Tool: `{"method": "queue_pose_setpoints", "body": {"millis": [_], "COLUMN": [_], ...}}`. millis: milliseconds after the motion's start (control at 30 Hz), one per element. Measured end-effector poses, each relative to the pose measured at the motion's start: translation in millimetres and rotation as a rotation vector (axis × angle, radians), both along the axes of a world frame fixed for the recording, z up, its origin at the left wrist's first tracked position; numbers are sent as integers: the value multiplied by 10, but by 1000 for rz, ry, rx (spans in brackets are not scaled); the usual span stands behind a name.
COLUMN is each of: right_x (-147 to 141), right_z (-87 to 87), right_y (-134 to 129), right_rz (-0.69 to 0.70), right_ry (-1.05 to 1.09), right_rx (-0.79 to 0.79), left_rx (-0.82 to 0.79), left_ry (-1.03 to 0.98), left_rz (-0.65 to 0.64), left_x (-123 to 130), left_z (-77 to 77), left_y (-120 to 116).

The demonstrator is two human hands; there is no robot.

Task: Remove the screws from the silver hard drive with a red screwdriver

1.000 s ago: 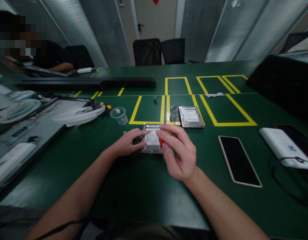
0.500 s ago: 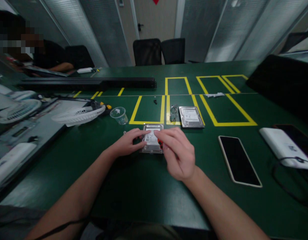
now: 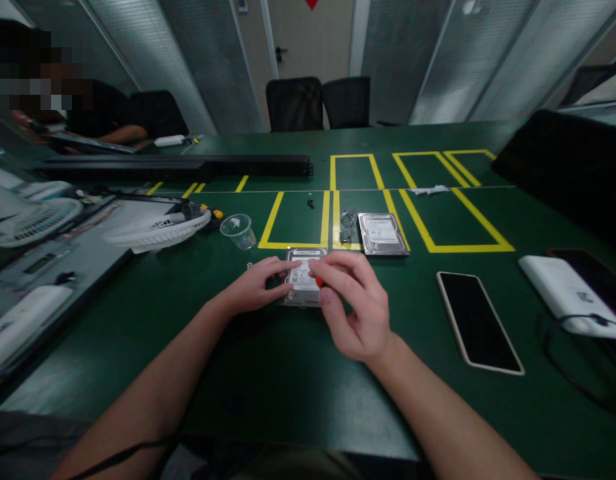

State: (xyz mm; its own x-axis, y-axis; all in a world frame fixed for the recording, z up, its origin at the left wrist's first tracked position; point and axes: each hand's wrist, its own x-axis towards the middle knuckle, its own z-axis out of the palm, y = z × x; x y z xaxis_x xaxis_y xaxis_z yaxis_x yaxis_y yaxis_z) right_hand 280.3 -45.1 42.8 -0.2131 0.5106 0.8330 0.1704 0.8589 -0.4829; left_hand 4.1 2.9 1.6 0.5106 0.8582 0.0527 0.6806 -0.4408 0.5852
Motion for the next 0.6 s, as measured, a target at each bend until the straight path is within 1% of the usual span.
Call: {"method": "queue_pose_setpoints", "body": {"millis": [267, 500, 600], "right_x": [7, -3, -8], "right_z": [-28, 10, 11], "right_y": [-25, -19, -17], "right_rz": [57, 2, -5], "right_ry": [14, -4, 2], "right_rx": [-70, -9, -10], "left_rx": [-3, 2, 0], "left_ry": [6, 0, -1], "left_rz": [-3, 1, -2], "left_x": [-9, -5, -6], "left_z": [-4, -9, -7], "left_y": [-6, -3, -2]}}
